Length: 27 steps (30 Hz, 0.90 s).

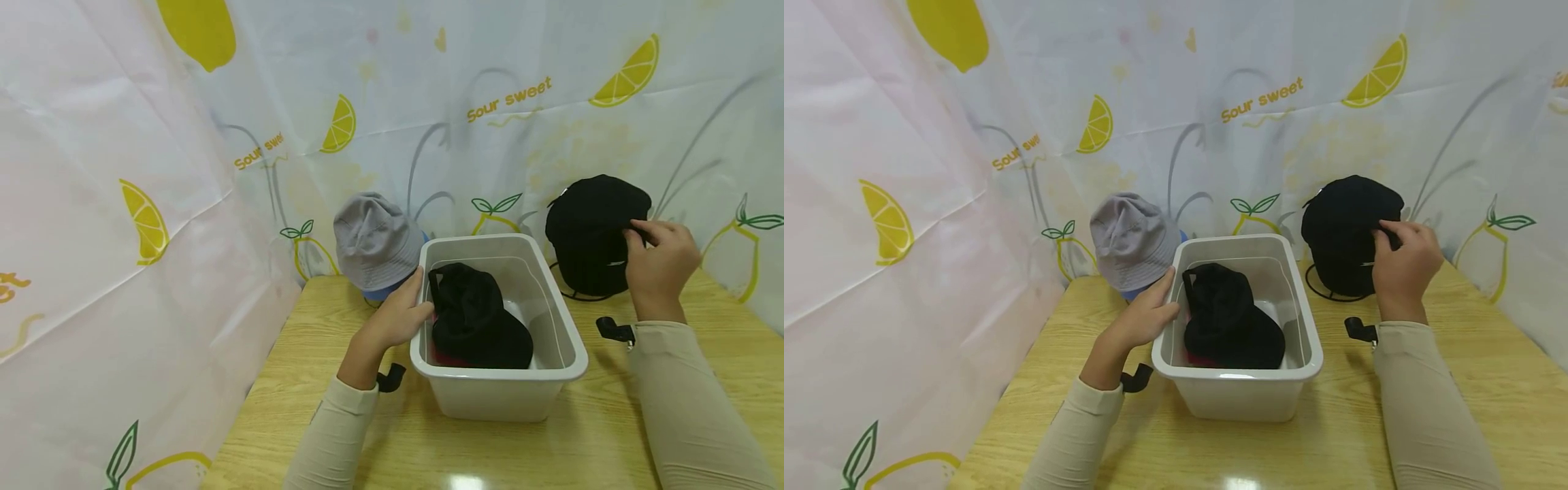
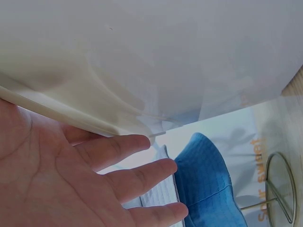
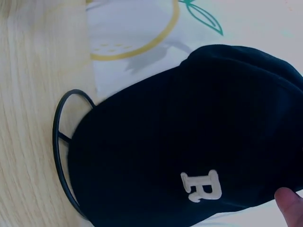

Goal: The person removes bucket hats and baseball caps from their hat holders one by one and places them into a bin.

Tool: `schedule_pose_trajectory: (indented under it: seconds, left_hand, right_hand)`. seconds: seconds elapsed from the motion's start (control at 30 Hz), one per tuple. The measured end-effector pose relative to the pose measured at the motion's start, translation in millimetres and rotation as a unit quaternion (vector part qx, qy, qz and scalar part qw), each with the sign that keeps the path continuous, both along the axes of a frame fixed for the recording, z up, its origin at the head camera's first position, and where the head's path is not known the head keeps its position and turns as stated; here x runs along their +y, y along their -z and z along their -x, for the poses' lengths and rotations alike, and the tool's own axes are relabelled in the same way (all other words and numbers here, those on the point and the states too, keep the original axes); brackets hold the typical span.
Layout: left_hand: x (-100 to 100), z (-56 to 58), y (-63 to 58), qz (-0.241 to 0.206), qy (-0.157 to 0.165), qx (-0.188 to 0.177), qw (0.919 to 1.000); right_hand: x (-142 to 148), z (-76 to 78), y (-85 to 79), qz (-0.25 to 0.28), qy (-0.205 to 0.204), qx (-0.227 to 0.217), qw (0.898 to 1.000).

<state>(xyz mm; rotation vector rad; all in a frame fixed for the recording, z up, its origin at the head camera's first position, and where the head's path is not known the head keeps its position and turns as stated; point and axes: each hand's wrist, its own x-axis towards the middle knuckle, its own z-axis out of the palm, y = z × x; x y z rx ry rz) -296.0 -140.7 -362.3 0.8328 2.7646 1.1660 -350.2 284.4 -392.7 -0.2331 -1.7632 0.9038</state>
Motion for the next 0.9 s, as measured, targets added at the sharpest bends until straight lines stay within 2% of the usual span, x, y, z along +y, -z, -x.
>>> schedule_pose_trajectory:
  seconds: [0.17,0.37,0.6,0.73,0.9]
  left_hand:
    - [1,0.2,0.0,0.0,0.003,-0.005,1.0]
    - [2,-0.5,-0.2,-0.006,0.008,-0.008,0.9999]
    - [1,-1.6,-0.1,-0.003,0.004,-0.004,1.0]
    - [1,-0.7,0.3,0.0,0.006,0.0,1.0]
    - [0,1.5,0.7,-0.005,0.012,0.002,0.9999]
  right_hand:
    - [-2,-2.8,-3.2,0.021,0.006,0.001,1.0]
    - [-3,-7.9,-8.0,0.047,-0.008,0.016,0.999]
    - [-3,-5.9,-13.2,0.071,-0.005,0.011,0.997]
    - [-5,-7.5,-22.6,0.077,0.008,0.006,0.997]
    - [-13,-16.2,-42.1,0.081,0.019,-0.004,0.997]
